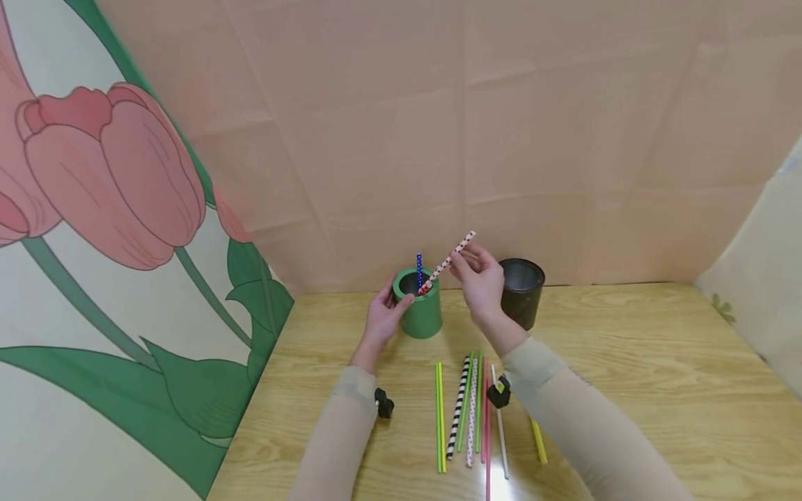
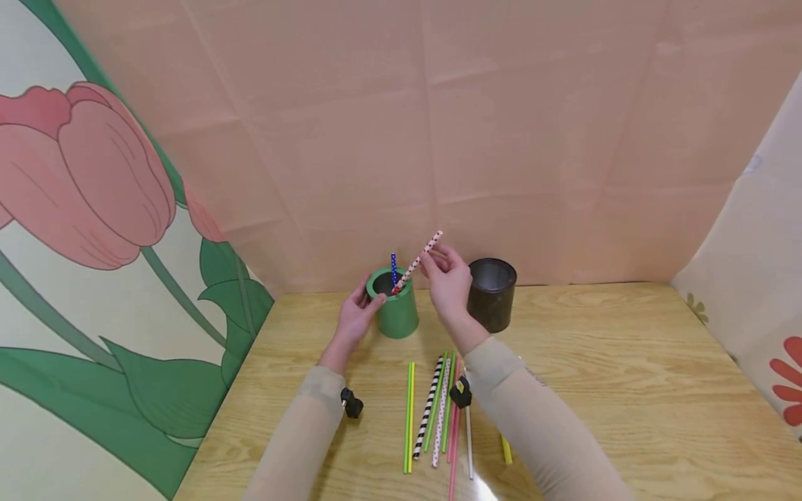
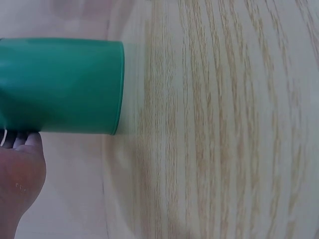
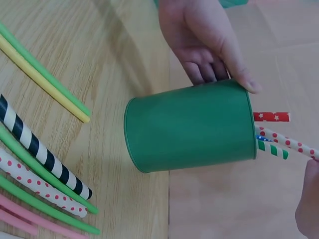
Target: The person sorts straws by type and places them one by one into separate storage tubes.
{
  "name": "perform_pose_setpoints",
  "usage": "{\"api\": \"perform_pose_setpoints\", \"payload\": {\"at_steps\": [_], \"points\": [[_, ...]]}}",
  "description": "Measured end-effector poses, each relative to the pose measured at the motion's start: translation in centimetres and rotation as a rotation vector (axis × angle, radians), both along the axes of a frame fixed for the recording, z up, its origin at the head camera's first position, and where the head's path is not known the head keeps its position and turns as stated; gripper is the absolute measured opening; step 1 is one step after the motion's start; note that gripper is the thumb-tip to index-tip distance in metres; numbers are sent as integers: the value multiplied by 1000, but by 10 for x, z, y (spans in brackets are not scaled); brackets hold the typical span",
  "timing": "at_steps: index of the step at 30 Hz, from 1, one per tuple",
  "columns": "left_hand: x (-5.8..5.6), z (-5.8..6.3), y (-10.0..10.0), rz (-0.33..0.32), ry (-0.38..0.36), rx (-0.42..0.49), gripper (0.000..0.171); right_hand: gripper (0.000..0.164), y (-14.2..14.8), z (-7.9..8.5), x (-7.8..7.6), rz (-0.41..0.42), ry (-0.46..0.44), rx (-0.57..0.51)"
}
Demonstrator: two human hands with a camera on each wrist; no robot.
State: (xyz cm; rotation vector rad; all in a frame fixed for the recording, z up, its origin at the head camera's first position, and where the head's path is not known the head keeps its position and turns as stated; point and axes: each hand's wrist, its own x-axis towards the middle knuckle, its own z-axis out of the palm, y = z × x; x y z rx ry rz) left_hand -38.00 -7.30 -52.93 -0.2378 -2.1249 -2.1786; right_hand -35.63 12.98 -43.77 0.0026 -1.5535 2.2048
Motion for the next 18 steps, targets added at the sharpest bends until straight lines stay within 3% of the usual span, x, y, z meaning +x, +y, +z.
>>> {"api": "perform_pose_setpoints", "payload": {"at_steps": [5,10,14,18], "points": [[0,0,0,-4,-7,5,79,36,-2,-2,0,61,-54,65],[3,2,3,-3,-16,-8,78,41,-1,-6,5,155,-144,229],[5,3,5,-8,-22,-10,79,42,2,-9,8,154,-152,314],[5,3,7,-12,-18,-5,79,41,5,-9,9,135,-145,322]]}}
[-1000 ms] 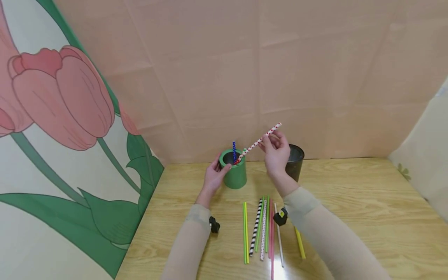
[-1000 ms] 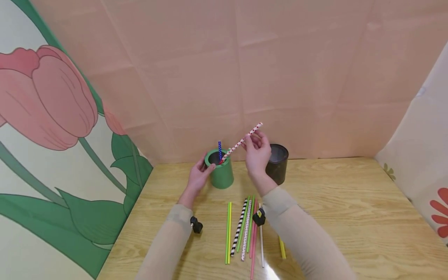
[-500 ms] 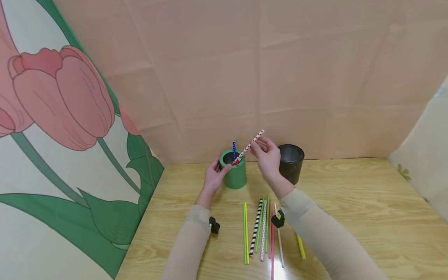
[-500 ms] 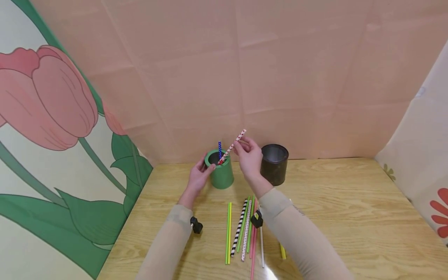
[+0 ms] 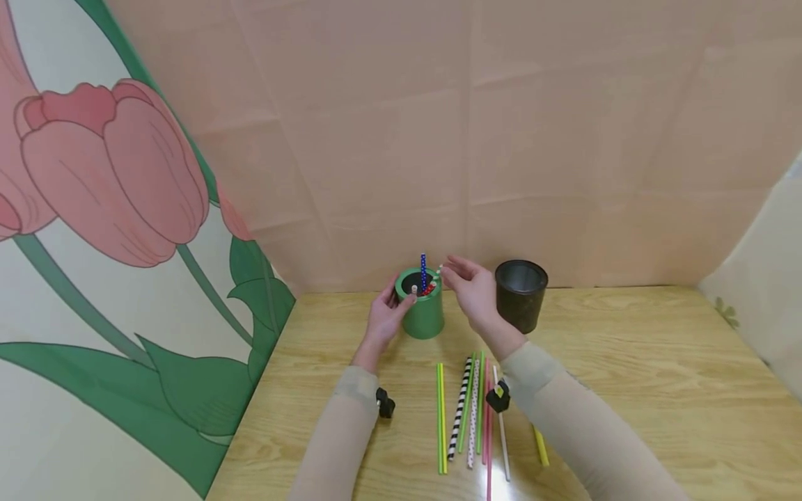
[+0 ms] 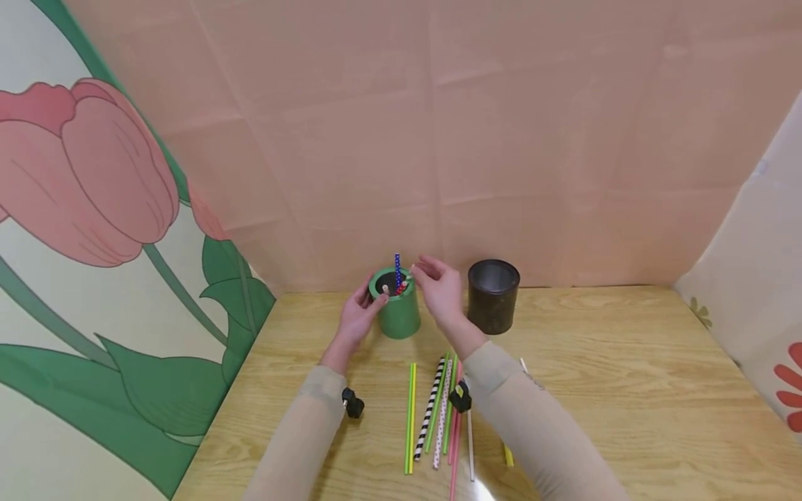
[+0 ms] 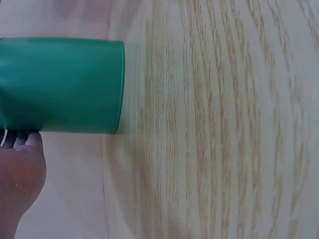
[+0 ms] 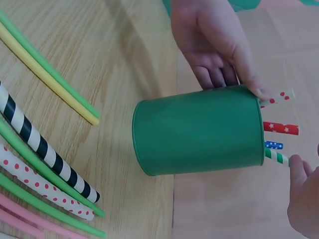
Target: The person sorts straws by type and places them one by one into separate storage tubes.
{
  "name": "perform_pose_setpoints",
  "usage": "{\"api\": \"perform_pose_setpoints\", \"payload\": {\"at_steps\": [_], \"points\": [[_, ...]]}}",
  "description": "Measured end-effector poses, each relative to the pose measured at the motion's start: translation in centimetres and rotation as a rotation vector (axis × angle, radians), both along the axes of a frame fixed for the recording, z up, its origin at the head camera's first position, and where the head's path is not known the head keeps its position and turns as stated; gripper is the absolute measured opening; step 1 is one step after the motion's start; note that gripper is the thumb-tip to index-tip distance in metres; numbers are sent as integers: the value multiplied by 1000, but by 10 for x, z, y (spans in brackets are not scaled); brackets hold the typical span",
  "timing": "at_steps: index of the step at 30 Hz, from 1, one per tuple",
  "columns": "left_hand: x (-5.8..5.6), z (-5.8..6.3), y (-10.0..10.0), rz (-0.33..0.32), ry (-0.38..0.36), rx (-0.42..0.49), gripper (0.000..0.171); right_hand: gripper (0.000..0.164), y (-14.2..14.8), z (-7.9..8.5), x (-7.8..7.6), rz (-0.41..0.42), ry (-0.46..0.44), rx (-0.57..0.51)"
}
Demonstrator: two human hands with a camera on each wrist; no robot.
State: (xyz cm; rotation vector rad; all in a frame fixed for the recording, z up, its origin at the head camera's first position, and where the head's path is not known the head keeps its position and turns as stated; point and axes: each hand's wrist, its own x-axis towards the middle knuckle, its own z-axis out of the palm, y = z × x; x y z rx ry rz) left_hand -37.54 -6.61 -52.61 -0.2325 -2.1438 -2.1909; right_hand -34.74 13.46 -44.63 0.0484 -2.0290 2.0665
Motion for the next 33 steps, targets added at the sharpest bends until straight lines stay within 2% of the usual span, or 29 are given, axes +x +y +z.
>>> {"api": "perform_pose_setpoints", "payload": {"at_steps": [13,25,29,33], "points": [[0,-3,0,-2,3,-14,80,39,15,-4,5,-22,-11,-96],[0,-3,1,8,4,-30,77,36,70,-19,35,-34,-38,-155],[0,-3,2,3,3,-30,77,40,90,-29,47,-5,-53,-121],[0,-2,1,7,5,-29,78,48,107,-40,63,38,-89,-14]]}}
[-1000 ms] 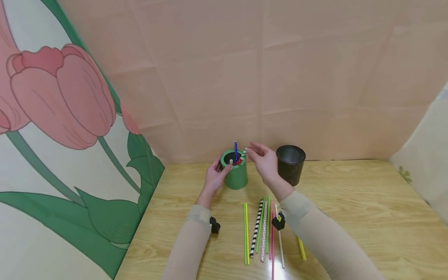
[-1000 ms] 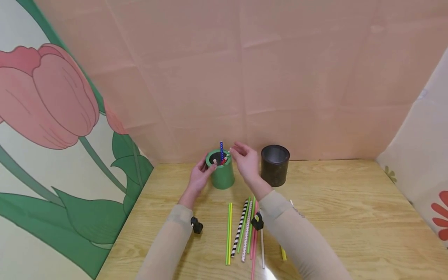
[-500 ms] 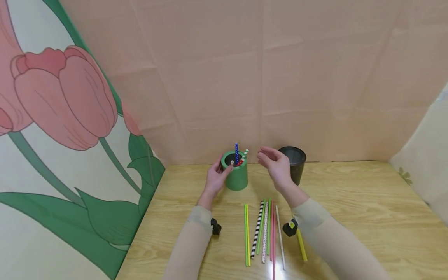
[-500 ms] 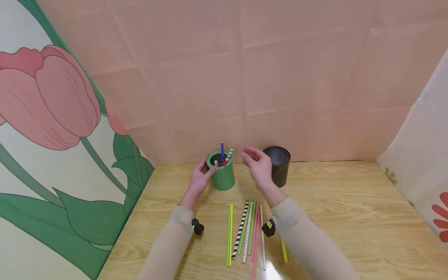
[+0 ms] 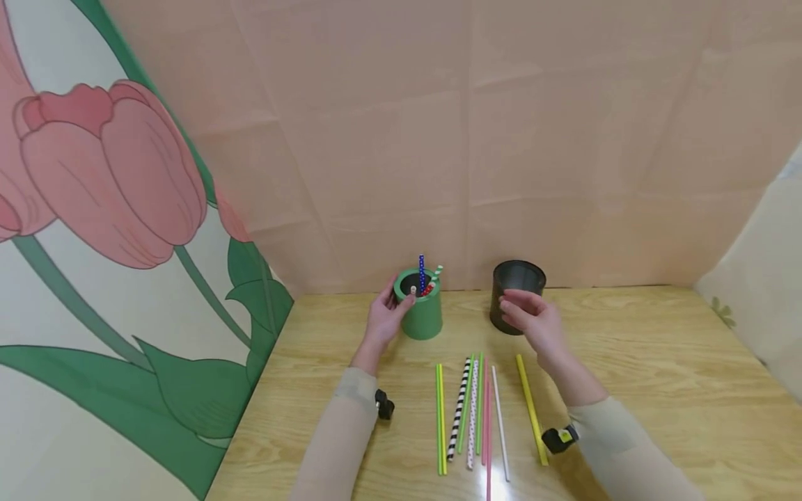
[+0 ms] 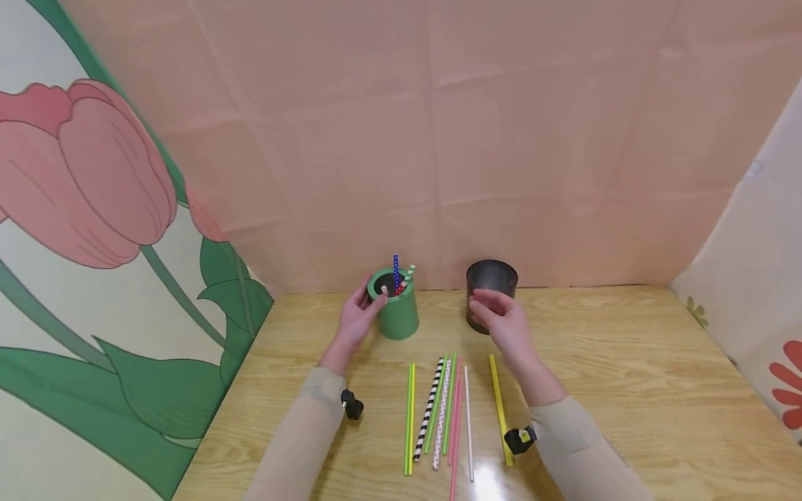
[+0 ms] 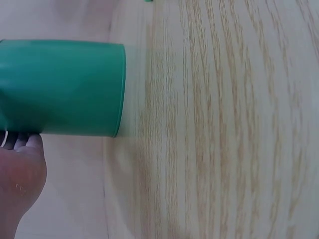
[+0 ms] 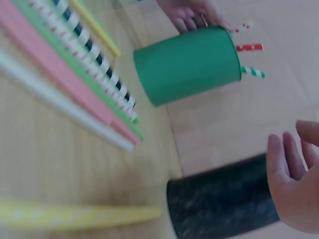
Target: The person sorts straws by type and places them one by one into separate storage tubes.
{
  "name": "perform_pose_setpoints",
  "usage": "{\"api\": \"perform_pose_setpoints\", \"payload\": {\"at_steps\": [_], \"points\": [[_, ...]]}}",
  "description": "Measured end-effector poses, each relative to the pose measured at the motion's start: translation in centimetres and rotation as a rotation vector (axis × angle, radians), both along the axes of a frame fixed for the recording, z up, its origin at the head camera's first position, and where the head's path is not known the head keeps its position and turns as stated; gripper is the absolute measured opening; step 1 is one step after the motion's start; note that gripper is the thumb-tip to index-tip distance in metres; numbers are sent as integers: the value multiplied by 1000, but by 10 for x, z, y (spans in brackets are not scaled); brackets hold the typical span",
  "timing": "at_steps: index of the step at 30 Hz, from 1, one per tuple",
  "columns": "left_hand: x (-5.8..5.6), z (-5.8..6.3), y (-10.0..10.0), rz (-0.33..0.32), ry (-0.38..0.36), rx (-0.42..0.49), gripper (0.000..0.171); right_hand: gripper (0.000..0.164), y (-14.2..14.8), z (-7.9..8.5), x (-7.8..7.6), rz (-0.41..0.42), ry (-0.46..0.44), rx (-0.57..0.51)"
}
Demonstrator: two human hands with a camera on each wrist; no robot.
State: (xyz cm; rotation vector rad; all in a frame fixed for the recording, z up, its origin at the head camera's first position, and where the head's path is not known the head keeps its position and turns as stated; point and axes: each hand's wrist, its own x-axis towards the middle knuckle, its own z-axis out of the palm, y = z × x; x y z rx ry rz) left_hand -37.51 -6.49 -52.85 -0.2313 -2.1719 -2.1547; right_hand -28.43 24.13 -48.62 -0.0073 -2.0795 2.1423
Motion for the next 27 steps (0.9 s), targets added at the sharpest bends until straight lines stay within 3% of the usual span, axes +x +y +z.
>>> {"api": "perform_pose_setpoints", "payload": {"at_steps": [13,21,27], "points": [[-1,1,-2,1,0,-8,78,52,29,-29,36,145,-133,260],[1,1,-3,-14,-5,7,77,51,35,-50,56,128,-203,340],[4,4,-6,18,-22,-12,77,48,33,-59,60,100,-241,413]]}}
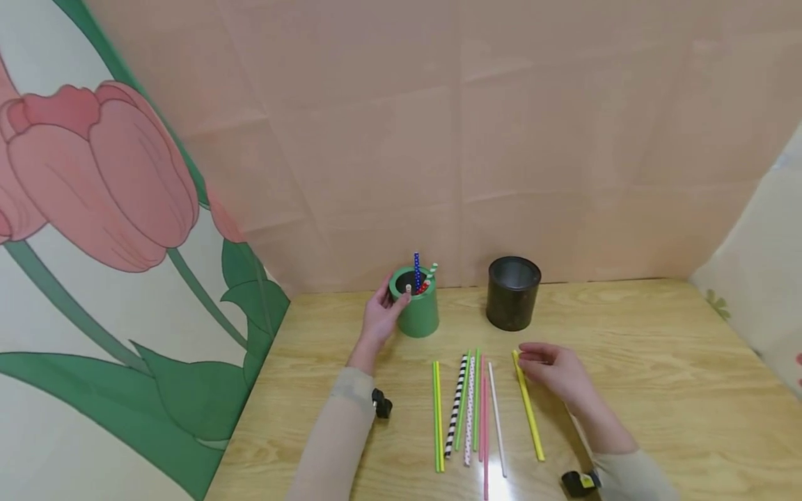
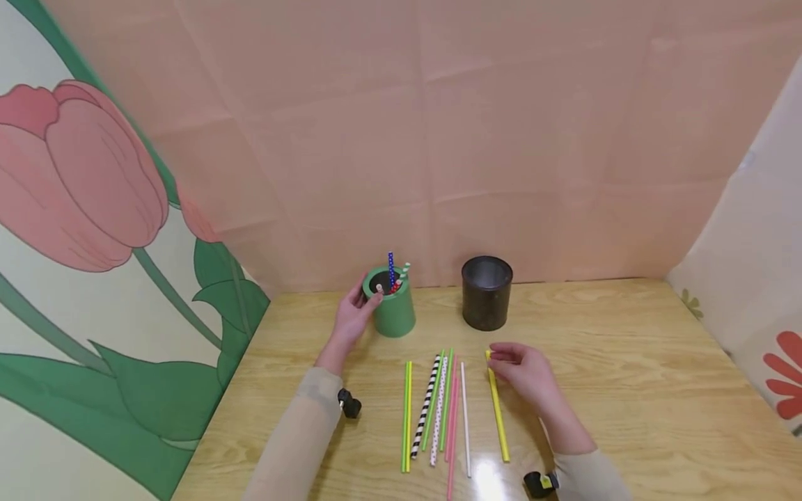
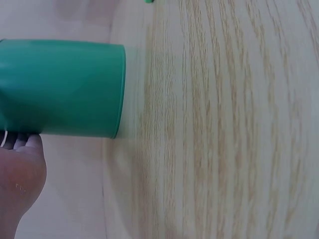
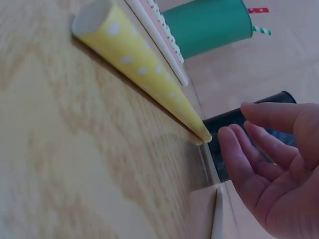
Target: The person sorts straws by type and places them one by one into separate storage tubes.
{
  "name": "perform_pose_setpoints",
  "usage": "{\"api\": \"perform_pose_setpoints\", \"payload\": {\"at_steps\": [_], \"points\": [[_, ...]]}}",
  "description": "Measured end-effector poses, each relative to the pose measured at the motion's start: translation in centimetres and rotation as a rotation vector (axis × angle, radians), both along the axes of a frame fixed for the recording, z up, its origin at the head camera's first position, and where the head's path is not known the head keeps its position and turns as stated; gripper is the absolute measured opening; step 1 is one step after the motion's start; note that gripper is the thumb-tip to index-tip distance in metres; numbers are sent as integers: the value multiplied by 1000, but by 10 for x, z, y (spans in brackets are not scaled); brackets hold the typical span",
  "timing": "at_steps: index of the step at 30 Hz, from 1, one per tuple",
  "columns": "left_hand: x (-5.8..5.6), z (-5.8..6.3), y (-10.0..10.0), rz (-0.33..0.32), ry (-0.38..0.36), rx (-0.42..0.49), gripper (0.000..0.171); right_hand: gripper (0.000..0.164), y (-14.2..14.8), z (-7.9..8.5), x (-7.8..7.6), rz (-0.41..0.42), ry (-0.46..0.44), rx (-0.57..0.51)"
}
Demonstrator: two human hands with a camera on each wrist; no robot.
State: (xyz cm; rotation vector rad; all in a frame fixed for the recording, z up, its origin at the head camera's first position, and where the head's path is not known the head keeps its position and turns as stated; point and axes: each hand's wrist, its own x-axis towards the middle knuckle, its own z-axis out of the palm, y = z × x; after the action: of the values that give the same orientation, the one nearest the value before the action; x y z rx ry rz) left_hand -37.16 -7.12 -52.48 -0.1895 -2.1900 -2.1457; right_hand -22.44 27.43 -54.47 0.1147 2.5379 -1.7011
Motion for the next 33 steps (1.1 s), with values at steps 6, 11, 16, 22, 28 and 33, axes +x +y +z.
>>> {"api": "perform_pose_setpoints", "payload": {"at_steps": [6,11,16,22,28,33], "points": [[1,0,-2,4,4,8,76,48,3,0,1,-2,-22,101],[1,-2,-1,3,8,10,77,49,2,4,4,11,-56,110],[-2,-2,-4,8,10,-1,77,54,-5,6,5,23,-90,125],[-5,-4,-3,-21,11,-3,78,58,-9,1,8,-1,-90,108],[-6,-5,-4,-34,8,22,77,61,-12,-2,7,-8,-103,108],[-6,-3,-6,-43,-1,13,78,63,-13,-2,4,-8,-118,149]]}}
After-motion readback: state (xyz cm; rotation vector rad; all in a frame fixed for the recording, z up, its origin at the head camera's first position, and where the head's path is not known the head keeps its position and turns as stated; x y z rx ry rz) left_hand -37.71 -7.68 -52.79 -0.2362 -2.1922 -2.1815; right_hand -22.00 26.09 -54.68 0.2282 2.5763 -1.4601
